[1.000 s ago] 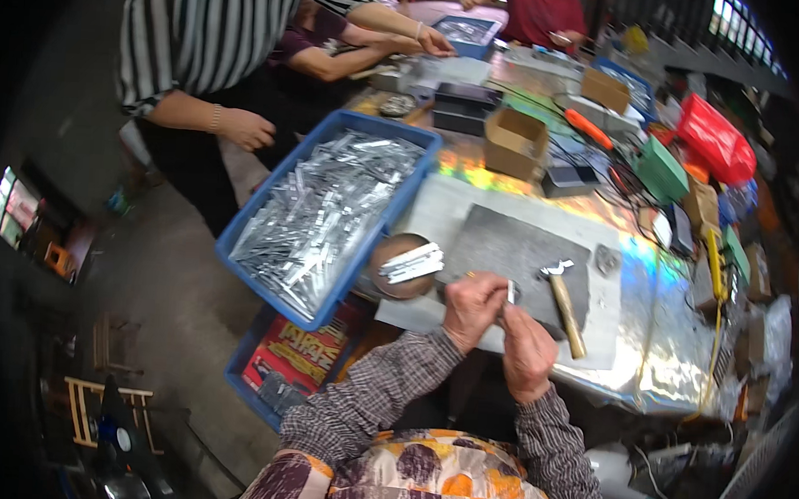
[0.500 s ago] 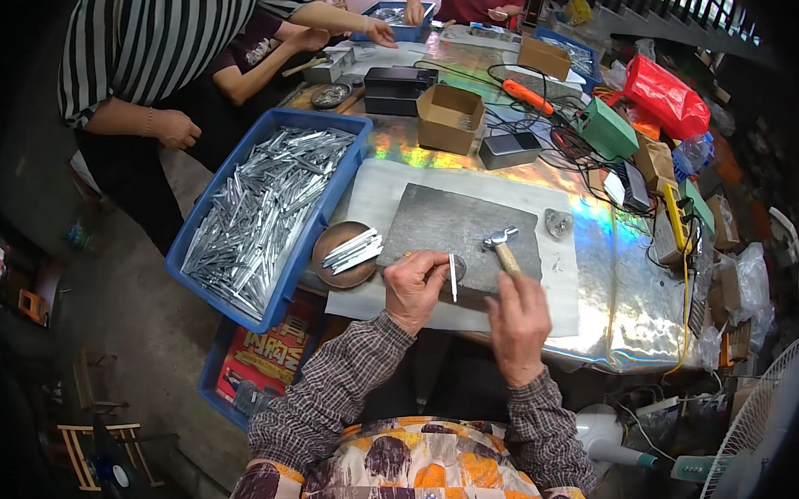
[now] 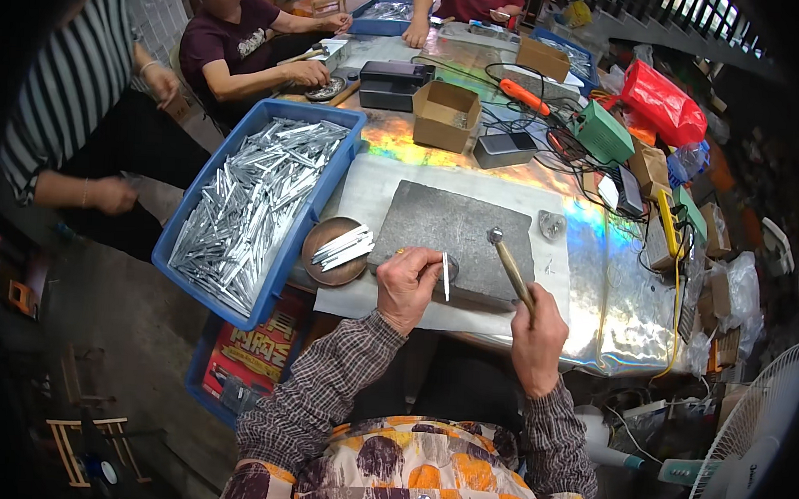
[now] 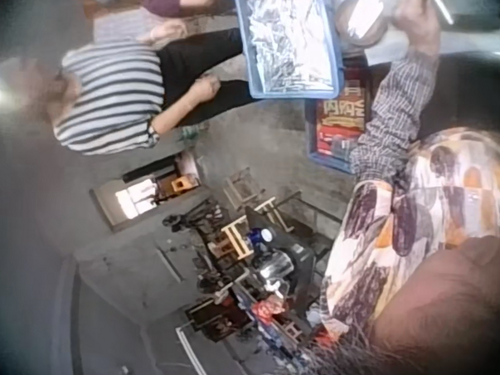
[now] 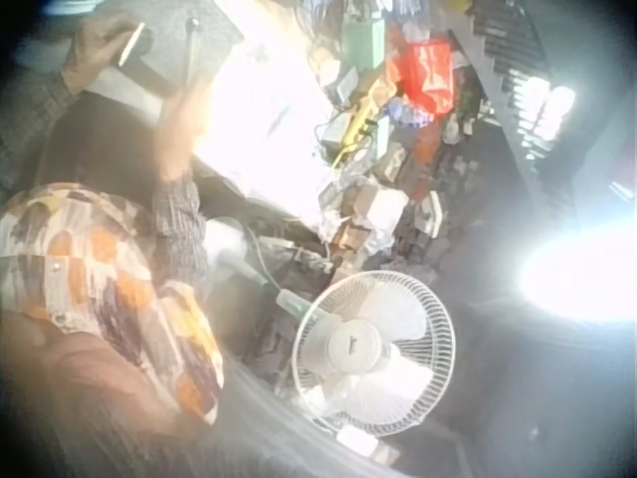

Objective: The person assembles small metal pieces by hammering them together on a stone block.

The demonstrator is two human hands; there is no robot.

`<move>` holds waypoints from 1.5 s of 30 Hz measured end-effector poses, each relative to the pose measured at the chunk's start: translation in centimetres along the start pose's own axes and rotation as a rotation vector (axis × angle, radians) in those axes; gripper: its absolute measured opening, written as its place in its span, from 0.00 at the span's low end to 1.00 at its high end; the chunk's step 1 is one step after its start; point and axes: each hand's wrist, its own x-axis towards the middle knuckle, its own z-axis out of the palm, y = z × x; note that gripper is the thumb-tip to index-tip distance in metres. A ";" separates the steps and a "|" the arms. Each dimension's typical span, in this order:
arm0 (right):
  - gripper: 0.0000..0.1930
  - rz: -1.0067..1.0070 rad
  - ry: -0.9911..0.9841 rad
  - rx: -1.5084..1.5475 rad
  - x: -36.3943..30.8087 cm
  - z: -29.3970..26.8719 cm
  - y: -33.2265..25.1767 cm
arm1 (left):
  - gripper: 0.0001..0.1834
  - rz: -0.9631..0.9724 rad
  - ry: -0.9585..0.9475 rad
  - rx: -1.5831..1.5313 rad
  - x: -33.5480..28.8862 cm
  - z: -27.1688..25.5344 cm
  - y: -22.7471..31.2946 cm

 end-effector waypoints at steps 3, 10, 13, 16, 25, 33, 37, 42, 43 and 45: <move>0.13 -0.028 -0.046 0.128 0.3 -2.0 -2.3 | 0.04 -0.030 -0.003 -0.009 0.0 -0.1 0.1; 0.17 -0.165 -0.076 0.189 0.8 -2.8 -3.4 | 0.05 0.005 0.012 -0.020 0.2 -0.1 0.3; 0.19 -0.239 -0.148 0.106 1.3 -2.5 -3.0 | 0.05 0.010 -0.006 -0.021 0.4 -0.2 0.4; 0.21 -0.283 -0.105 0.107 1.4 -3.2 -4.1 | 0.05 -0.009 0.009 -0.025 0.0 -0.3 0.4; 0.19 -0.177 -0.210 0.062 1.8 -3.0 -3.9 | 0.05 -0.024 0.014 -0.013 -0.1 -0.2 0.6; 0.21 -0.249 -0.101 0.123 1.7 -4.7 -4.8 | 0.05 0.004 0.024 -0.036 0.3 0.0 0.5; 0.21 -0.260 -0.166 -0.012 1.4 -2.9 -3.7 | 0.05 -0.008 0.014 -0.033 0.3 0.1 0.4; 0.21 -0.159 -0.138 0.132 1.4 -2.7 -3.8 | 0.05 -0.029 0.015 -0.027 0.4 -0.2 0.4; 0.21 -0.175 -0.139 0.117 1.0 -2.5 -3.1 | 0.05 -0.055 0.003 -0.075 0.2 -0.1 0.4; 0.21 -0.171 -0.133 0.098 0.3 -2.0 -2.4 | 0.05 -0.074 -0.003 -0.114 0.5 -0.3 0.3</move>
